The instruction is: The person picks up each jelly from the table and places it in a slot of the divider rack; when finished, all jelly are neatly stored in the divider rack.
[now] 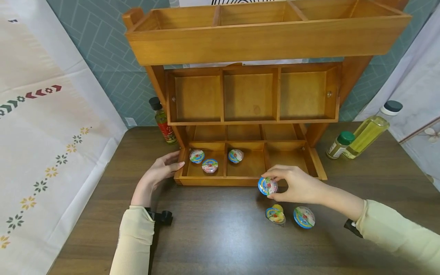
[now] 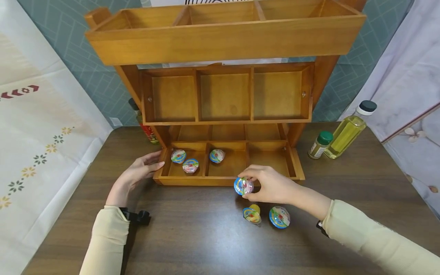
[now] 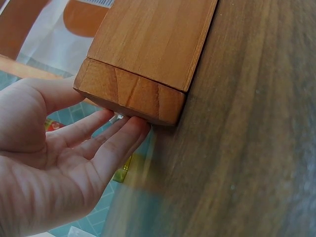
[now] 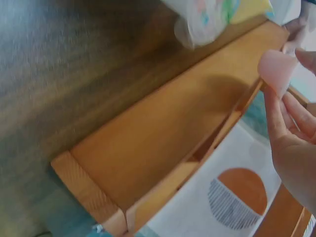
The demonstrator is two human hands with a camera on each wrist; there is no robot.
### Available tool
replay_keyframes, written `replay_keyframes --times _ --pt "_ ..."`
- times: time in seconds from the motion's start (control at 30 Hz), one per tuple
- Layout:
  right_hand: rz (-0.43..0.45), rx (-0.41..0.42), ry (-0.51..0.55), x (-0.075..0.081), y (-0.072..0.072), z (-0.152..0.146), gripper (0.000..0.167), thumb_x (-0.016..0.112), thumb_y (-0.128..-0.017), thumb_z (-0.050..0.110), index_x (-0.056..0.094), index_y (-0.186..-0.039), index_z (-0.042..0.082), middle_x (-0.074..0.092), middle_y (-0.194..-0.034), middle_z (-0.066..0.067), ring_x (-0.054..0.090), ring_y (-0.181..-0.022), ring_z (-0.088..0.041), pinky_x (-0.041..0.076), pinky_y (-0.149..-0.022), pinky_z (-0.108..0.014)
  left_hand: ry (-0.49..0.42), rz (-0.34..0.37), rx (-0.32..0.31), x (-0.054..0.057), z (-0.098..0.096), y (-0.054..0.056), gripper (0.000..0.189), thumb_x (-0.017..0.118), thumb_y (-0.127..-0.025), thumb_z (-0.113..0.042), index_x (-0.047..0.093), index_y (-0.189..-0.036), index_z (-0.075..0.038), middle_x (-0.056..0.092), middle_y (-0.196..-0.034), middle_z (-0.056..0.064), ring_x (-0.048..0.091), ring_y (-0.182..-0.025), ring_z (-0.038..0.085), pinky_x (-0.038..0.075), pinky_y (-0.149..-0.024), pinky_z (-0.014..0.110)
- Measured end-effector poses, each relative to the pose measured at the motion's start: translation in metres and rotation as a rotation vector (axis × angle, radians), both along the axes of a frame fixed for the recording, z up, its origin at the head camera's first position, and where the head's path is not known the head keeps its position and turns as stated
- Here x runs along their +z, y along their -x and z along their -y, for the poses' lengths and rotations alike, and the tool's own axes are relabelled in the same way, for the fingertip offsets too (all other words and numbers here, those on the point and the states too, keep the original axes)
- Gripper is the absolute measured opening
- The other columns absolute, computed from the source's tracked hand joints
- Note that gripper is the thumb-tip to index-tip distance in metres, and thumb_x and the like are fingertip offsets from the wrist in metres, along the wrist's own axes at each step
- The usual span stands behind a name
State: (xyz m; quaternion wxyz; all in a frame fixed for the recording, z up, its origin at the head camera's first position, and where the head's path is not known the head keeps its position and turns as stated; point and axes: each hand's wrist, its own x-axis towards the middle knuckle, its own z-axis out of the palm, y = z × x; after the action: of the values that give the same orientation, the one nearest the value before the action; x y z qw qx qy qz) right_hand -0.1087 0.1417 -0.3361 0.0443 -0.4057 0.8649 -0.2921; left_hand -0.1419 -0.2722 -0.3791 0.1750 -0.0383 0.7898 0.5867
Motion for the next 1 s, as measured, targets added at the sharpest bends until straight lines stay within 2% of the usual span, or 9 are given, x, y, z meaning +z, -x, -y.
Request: replay_keyframes --times 0.17,0.37,0.5,0.7,1.0 --pt "-0.012 0.006 0.01 0.006 0.008 -0.003 0.044 0.081 -0.071 0.017 0.064 -0.11 0.005 0.062 -0.105 0.003 0.063 -0.089 -0.011 0.054 -0.076 -0.025 -0.005 0.002 0.005 0.0 0.001 0.0 0.069 0.06 -0.092 -0.023 0.024 -0.149 -0.009 0.026 -0.15 0.018 0.037 -0.13 0.035 0.032 -0.105 0.051" --pt "-0.024 -0.044 0.035 0.009 0.021 0.001 0.045 0.081 -0.071 0.019 0.065 -0.111 0.005 0.063 -0.104 0.002 0.064 -0.089 -0.012 0.054 -0.077 -0.027 0.0 0.001 0.007 0.0 0.001 -0.001 0.069 0.06 -0.092 -0.024 0.024 -0.149 -0.009 0.026 -0.15 0.019 0.037 -0.13 0.036 0.032 -0.105 0.051" --pt "-0.039 -0.073 0.029 0.007 0.034 0.007 0.047 0.081 -0.072 0.022 0.065 -0.112 0.006 0.064 -0.105 0.0 0.064 -0.09 -0.014 0.053 -0.078 -0.029 -0.001 0.002 0.011 0.0 0.0 0.0 0.069 0.061 -0.092 -0.024 0.024 -0.149 -0.009 0.027 -0.15 0.019 0.037 -0.13 0.036 0.032 -0.105 0.051" --pt "0.004 -0.093 0.014 0.002 0.051 0.016 0.05 0.081 -0.073 0.021 0.063 -0.115 0.001 0.065 -0.106 -0.008 0.064 -0.094 -0.022 0.054 -0.079 -0.032 -0.001 0.004 -0.004 -0.001 -0.001 0.002 0.069 0.06 -0.092 -0.023 0.023 -0.149 -0.01 0.025 -0.15 0.019 0.037 -0.13 0.036 0.034 -0.103 0.051" --pt "0.04 -0.095 -0.045 -0.008 0.065 0.029 0.05 0.079 -0.074 0.022 0.063 -0.115 0.0 0.064 -0.107 -0.012 0.062 -0.097 -0.026 0.053 -0.08 -0.036 0.011 0.006 -0.012 0.0 0.001 0.001 0.07 0.06 -0.092 -0.026 0.023 -0.149 -0.011 0.025 -0.151 0.019 0.035 -0.131 0.036 0.033 -0.104 0.051"
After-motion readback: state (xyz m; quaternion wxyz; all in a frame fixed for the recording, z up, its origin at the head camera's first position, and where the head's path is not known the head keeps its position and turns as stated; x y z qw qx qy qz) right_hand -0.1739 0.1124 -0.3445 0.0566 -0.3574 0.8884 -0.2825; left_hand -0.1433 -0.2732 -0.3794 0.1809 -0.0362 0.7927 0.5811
